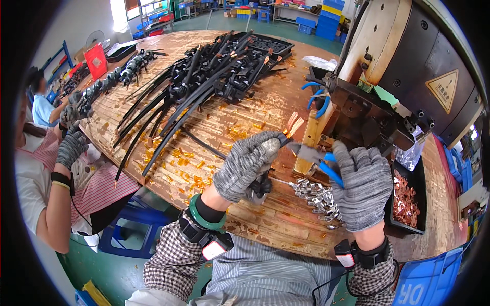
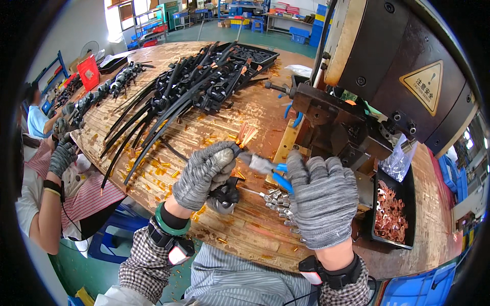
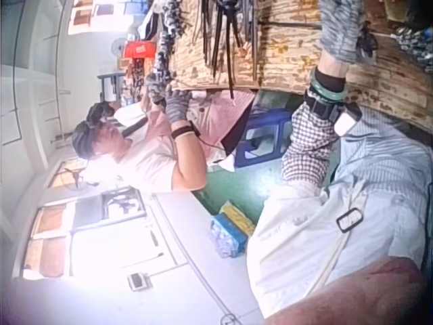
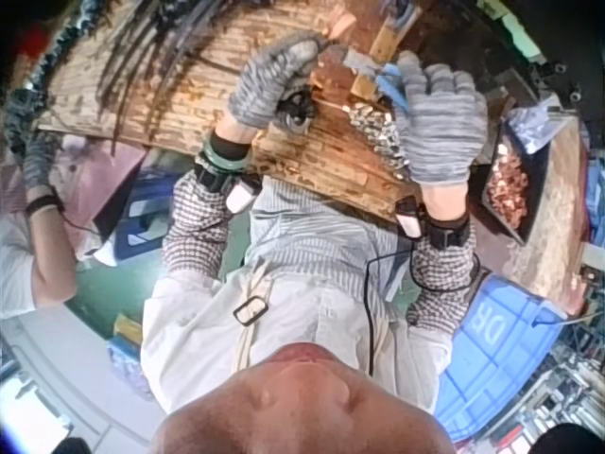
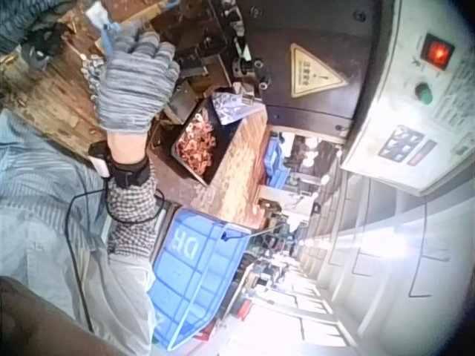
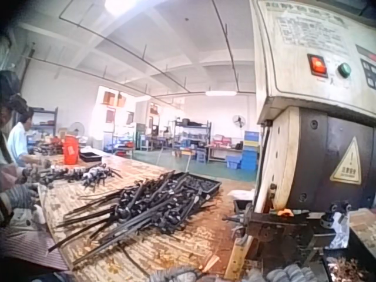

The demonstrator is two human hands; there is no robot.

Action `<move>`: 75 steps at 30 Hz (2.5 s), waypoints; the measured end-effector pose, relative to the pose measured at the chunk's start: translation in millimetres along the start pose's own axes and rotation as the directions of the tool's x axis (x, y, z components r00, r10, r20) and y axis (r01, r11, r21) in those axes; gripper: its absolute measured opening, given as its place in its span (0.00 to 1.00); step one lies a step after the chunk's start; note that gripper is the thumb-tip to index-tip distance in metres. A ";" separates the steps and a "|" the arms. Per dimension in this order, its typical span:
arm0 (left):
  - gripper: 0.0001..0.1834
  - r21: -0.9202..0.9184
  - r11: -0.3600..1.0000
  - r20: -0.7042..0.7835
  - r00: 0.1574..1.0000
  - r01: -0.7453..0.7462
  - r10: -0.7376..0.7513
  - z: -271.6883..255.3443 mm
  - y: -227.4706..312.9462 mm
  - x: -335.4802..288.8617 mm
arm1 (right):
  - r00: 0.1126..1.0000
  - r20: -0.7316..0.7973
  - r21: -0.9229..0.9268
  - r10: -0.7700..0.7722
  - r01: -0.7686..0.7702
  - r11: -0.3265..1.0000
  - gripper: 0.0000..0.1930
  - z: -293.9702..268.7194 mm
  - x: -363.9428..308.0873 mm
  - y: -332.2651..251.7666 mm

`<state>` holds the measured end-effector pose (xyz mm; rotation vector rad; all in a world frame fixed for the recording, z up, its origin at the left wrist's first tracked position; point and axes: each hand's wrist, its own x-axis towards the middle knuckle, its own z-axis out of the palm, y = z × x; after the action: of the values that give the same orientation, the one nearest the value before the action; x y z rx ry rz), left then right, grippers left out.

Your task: Assembling metal terminal connectors onto industrial cables using a crimping machine and pliers.

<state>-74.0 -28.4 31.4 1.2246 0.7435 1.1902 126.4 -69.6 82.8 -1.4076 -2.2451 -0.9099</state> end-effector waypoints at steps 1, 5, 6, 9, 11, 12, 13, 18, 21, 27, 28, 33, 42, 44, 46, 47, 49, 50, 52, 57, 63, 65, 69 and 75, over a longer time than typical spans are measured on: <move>0.17 -0.001 1.000 -0.004 1.000 -0.009 0.009 0.1 -0.4 0.7 | 1.000 0.000 0.000 -0.001 0.001 1.000 0.23 -0.6 -1.0 -1.1; 0.17 0.014 1.000 -0.021 1.000 -0.006 0.006 2.3 1.6 1.2 | 0.999 -0.006 0.070 0.034 -0.033 0.997 0.23 -0.2 -3.0 -2.3; 0.17 0.003 1.000 -0.014 1.000 -0.002 0.002 2.4 0.7 1.7 | 0.995 -0.022 0.054 0.101 -0.100 0.994 0.25 0.5 -2.7 -1.5; 0.17 -0.007 1.000 -0.012 1.000 0.008 -0.008 -2.8 -3.1 0.5 | 0.992 0.046 0.044 0.116 -0.118 0.992 0.28 -1.4 0.3 -3.0; 0.17 -0.008 1.000 -0.008 1.000 0.014 -0.014 -2.8 -3.4 0.5 | 0.991 0.055 0.040 0.120 -0.122 0.992 0.30 -2.1 0.4 -3.9; 0.17 -0.013 1.000 -0.015 1.000 0.012 -0.012 -2.0 -3.5 0.4 | 0.990 0.065 0.037 0.124 -0.126 0.991 0.31 -2.2 0.4 -4.1; 0.17 -0.016 1.000 -0.023 1.000 0.011 -0.011 -1.6 -3.2 0.1 | 0.990 0.064 0.037 0.123 -0.126 0.991 0.31 -1.5 0.3 -4.0; 0.17 0.028 1.000 -0.008 1.000 0.003 -0.002 -2.3 -2.2 0.2 | 0.988 0.066 0.052 0.143 -0.147 0.988 0.31 -0.3 1.0 -3.4; 0.17 0.037 0.999 -0.015 1.000 0.000 0.000 0.6 -0.8 0.2 | 0.988 0.079 0.041 0.133 -0.136 0.990 0.31 -0.5 2.2 -3.3; 0.17 0.036 0.999 -0.016 1.000 -0.007 0.007 -3.0 -4.9 2.1 | 0.992 0.092 0.045 0.086 -0.091 0.995 0.30 -1.0 2.2 -0.5; 0.16 0.051 0.998 -0.019 0.999 -0.032 0.033 -2.1 -5.2 2.7 | 0.992 0.092 0.044 0.087 -0.092 0.995 0.30 -0.6 1.6 0.5; 0.17 0.010 1.000 -0.030 0.999 -0.011 0.011 5.0 0.2 0.4 | 0.994 0.039 0.108 0.105 -0.108 0.988 0.31 2.5 -3.3 2.7; 0.16 0.025 0.999 -0.030 0.999 0.028 -0.027 3.1 -0.4 -1.2 | 0.992 0.018 0.198 0.128 -0.129 0.972 0.27 6.3 -5.1 2.9; 0.14 0.074 0.997 -0.037 0.999 0.010 -0.007 5.4 -1.1 -1.8 | 0.990 0.008 0.252 0.139 -0.136 0.958 0.25 7.8 -8.3 -0.3; 0.13 0.201 0.974 -0.139 0.981 -0.107 0.136 13.1 -5.0 -4.0 | 0.989 0.002 0.305 0.151 -0.144 0.941 0.24 7.2 -12.6 -6.4; 0.11 0.291 0.932 -0.158 0.950 -0.216 0.270 14.7 -9.0 -4.3 | 0.986 0.004 0.311 0.169 -0.162 0.937 0.23 6.7 -14.8 -10.9; 0.10 0.402 0.876 -0.188 0.913 -0.265 0.362 19.7 -17.4 -5.6 | 0.976 0.017 0.263 0.216 -0.212 0.941 0.22 7.9 -21.1 -21.3; 0.09 0.511 0.804 -0.205 0.865 -0.304 0.458 23.1 -19.8 -5.9 | 0.976 0.019 0.261 0.218 -0.215 0.941 0.22 10.4 -24.7 -25.1; 0.08 0.535 0.783 -0.222 0.842 -0.317 0.492 29.0 -20.8 -5.2 | 0.967 -0.079 0.170 0.243 -0.228 0.959 0.22 14.3 -30.9 -30.4; 0.09 0.407 0.864 -0.236 0.880 -0.296 0.413 28.2 -27.6 -1.3 | 0.942 -0.047 0.207 0.333 -0.317 0.925 0.21 14.2 -35.1 -42.1; 0.10 0.305 0.926 -0.240 0.923 -0.221 0.299 24.4 -18.6 -3.9 | 0.941 -0.006 0.387 0.338 -0.309 0.869 0.22 9.4 -33.2 -48.4; 0.11 0.301 0.913 -0.214 0.914 -0.274 0.345 20.4 -20.1 -2.5 | 0.951 0.001 0.366 0.308 -0.287 0.885 0.23 8.3 -30.8 -50.3; 0.10 0.288 0.939 -0.185 0.951 -0.188 0.248 18.6 -7.6 -3.3 | 0.951 0.086 0.231 0.298 -0.310 0.922 0.23 -0.2 -26.6 -49.3; 0.09 0.213 0.976 -0.203 0.975 -0.040 0.084 15.5 -1.4 -0.6 | 0.983 0.062 -0.066 0.174 -0.170 0.983 0.27 -12.0 -13.0 -52.2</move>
<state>-59.5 -33.5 33.6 1.3132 1.0155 1.3341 85.2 -102.4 66.4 -1.6538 -2.1187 -0.8916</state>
